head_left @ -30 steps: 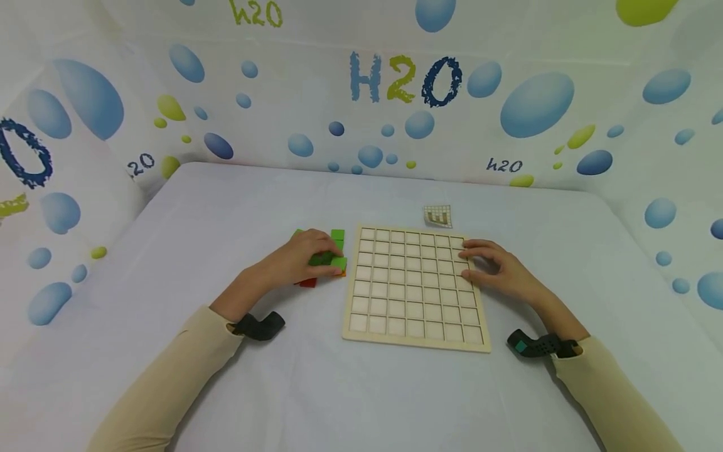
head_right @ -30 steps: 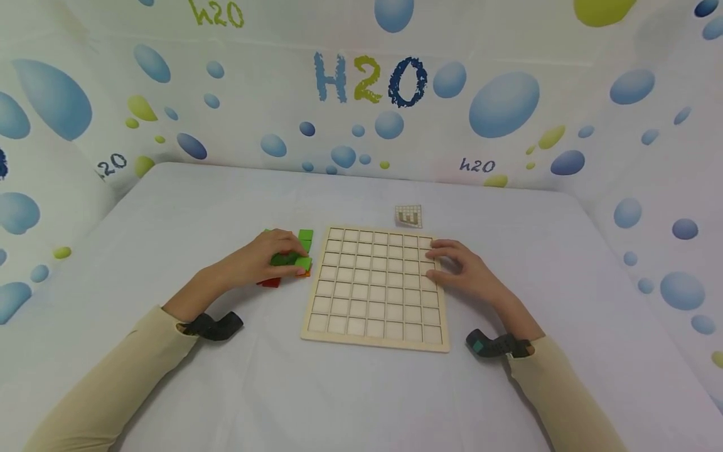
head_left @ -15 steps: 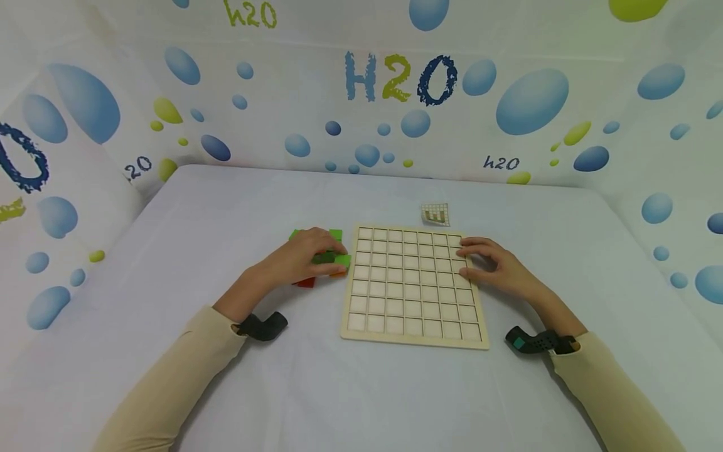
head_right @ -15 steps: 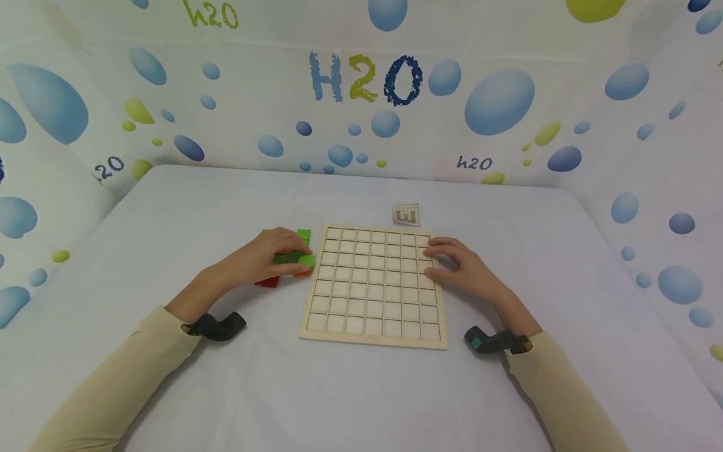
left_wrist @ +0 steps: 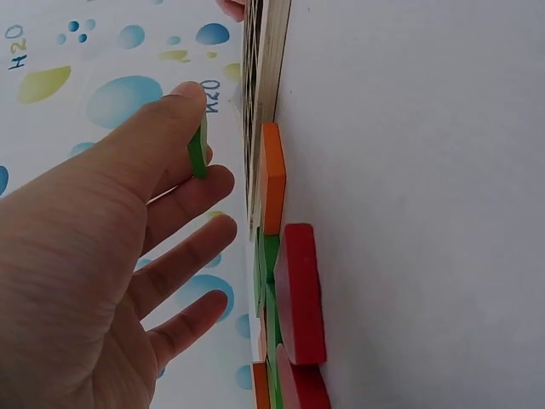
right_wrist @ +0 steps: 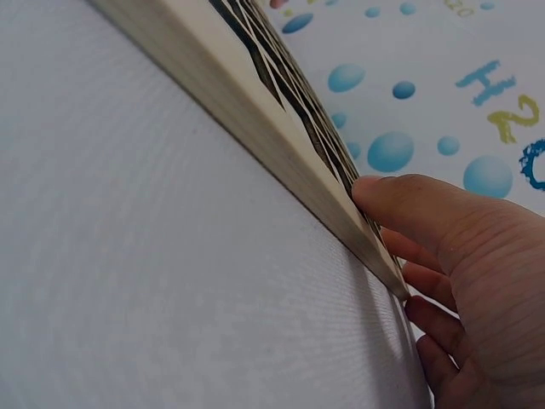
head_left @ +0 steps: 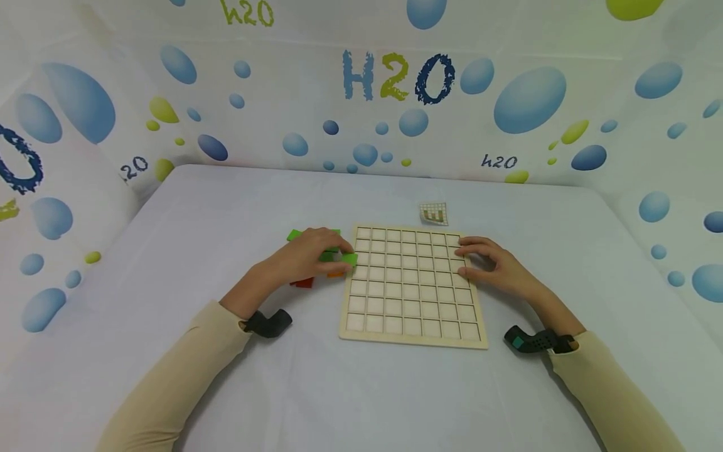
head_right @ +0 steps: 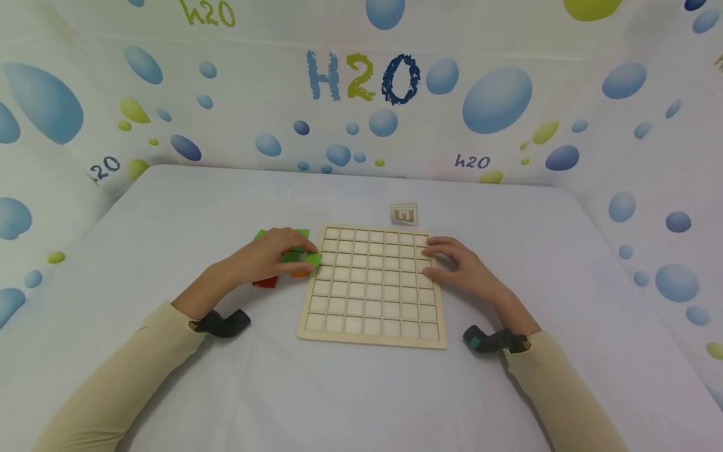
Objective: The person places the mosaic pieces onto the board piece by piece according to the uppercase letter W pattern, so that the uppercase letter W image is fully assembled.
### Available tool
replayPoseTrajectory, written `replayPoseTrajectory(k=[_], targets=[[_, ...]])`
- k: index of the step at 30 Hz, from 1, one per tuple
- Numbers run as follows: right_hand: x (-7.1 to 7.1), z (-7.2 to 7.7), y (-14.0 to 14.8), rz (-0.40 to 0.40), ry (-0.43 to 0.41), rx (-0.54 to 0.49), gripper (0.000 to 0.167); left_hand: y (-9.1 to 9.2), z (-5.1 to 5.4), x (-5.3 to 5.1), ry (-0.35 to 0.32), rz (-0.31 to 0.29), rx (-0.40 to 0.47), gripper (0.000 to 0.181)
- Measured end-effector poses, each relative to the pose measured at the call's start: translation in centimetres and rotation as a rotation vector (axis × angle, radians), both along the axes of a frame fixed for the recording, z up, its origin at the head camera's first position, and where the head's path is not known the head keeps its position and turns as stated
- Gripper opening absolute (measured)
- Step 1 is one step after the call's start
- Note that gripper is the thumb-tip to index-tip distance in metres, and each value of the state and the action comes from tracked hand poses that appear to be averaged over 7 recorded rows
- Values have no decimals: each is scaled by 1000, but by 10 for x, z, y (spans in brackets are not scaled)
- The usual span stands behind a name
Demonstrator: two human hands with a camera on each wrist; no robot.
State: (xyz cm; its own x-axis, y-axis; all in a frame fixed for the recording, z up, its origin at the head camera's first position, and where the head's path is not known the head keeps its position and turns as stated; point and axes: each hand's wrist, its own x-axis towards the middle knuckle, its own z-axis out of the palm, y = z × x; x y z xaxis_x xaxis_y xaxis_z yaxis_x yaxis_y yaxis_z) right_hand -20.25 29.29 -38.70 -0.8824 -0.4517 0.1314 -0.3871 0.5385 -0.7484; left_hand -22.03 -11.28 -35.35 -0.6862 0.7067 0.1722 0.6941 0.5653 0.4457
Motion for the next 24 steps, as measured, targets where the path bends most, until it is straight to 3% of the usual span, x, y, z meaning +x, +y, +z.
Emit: replayPoseTrajectory(k=[9,19,24], targets=[[-2,-5,0,6,7,-7,35,3,1,0,-27,-4,17,34],[0,-5,0,5,10,-11,36,12,3,0,-109,4,-5,35],[0,-4,0,4,-4,-15,37,16,4,-1,-105,2,-13,35]])
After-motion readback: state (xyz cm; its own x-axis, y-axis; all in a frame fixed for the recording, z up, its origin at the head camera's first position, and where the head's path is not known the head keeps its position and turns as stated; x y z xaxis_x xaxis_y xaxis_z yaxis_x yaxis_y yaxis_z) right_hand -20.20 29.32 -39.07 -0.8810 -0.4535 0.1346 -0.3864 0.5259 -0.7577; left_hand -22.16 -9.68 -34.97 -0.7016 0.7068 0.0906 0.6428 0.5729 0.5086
